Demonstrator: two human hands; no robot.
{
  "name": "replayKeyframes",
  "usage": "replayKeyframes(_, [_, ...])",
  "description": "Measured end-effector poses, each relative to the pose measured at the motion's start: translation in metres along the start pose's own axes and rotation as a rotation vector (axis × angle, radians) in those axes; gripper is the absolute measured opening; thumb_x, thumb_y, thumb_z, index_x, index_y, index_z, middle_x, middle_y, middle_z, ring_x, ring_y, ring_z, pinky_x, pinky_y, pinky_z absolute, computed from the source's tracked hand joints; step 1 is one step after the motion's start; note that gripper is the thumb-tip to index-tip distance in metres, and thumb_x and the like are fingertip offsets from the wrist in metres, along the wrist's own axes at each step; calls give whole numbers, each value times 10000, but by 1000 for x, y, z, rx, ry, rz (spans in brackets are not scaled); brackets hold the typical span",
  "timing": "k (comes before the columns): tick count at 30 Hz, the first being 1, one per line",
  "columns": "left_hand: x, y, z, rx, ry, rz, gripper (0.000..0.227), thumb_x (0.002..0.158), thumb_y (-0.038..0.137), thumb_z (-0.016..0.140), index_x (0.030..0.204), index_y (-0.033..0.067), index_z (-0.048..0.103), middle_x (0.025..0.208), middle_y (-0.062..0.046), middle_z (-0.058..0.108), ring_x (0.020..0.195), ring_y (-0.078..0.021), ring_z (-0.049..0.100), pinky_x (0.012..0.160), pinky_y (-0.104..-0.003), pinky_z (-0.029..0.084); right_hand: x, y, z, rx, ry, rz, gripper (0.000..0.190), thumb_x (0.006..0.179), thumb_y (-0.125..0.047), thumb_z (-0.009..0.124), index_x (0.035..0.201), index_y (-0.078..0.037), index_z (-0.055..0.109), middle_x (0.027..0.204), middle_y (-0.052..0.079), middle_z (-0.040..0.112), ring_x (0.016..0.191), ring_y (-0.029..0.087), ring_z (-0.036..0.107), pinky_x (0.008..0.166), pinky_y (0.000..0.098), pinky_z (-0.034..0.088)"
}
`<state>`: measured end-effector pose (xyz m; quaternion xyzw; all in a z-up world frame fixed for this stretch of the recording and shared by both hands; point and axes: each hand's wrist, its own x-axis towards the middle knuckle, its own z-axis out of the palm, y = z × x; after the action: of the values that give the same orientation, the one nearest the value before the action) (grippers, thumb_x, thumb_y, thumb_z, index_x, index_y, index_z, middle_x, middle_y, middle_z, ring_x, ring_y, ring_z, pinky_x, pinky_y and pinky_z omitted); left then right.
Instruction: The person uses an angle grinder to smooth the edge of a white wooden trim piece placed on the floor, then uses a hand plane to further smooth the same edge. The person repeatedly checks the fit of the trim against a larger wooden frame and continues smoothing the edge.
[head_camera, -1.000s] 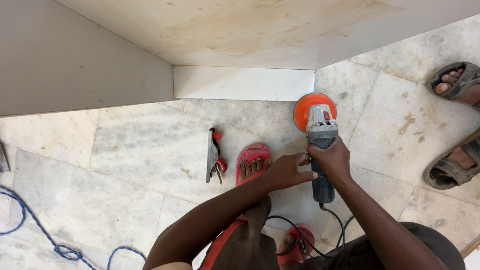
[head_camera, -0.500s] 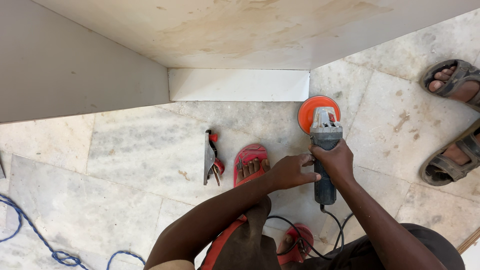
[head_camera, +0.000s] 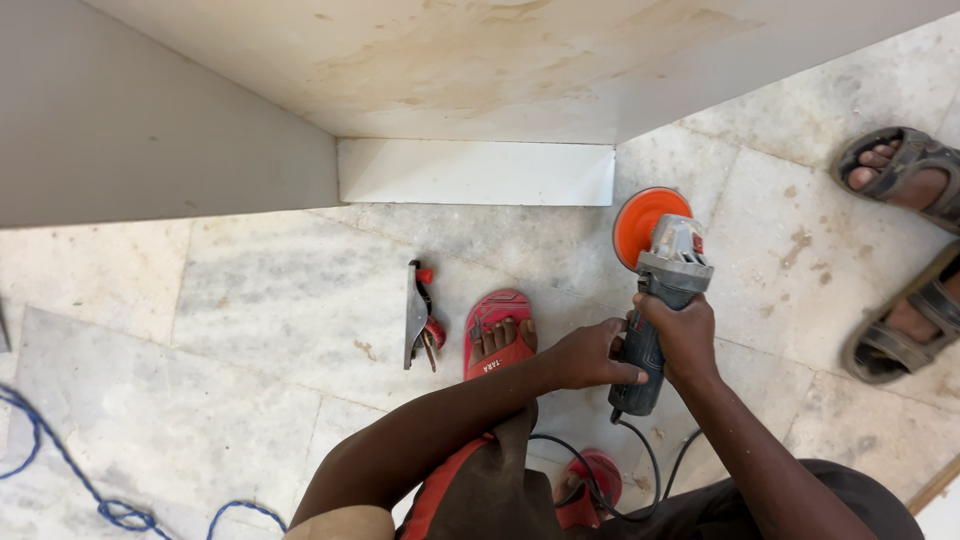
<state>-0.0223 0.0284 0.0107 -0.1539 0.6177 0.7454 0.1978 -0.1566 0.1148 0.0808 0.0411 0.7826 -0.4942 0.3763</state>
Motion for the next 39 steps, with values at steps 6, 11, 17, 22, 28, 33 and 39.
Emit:
replayKeyframes(6, [-14,0,-2,-108,26,3,1089,708,498,834,1491,-103,374,1197,-251,688,1106,-314,706,949,-360,548,-12,3,8,136,-84,8,383,834,-110,744,1135,50,569,922,140,679,749,210,719,587,346,613])
replayKeyframes(11, [-30,-1,-7,-228,-1,-6,1044,693,477,867,1453,-82,420,1251,-193,654,1173,-286,650,998,-350,516,-28,-6,29,63,-175,-32,410,846,-173,786,1147,35,603,911,130,682,744,195,702,613,326,592])
replayKeyframes(17, [-48,-19,-10,-379,-4,14,1033,680,435,884,1433,-66,386,1228,-182,668,1149,-251,651,977,-346,528,-37,-5,54,-86,-224,-50,413,824,-163,789,1140,27,603,918,107,696,751,173,694,638,317,579])
replayKeyframes(22, [-63,-27,-15,-216,70,-47,898,719,409,899,1345,-106,513,1195,-172,698,1126,-250,679,976,-346,541,-40,5,64,-40,-273,-28,395,825,-147,792,1132,30,619,909,111,699,741,179,693,629,324,573])
replayKeyframes(28, [-79,-12,-13,-572,-20,-33,772,721,381,893,1314,4,573,1141,-101,691,1071,-191,662,932,-329,533,-36,8,48,357,-494,92,506,815,-176,767,1249,-17,559,1011,121,684,923,252,730,742,415,642])
replayKeyframes(33, [-73,9,-10,-515,-112,-51,683,734,383,896,1222,-9,624,1073,-110,689,995,-187,678,866,-331,562,-32,5,20,524,-573,187,575,815,-231,771,1290,-20,525,1071,128,675,1045,290,709,825,485,634])
replayKeyframes(39, [-64,22,-2,-129,-3,-43,772,663,537,857,1147,-24,638,989,-123,726,908,-218,714,815,-332,568,-34,18,-1,497,-335,202,543,794,-275,794,1228,-25,584,1050,129,690,1034,271,709,839,438,620])
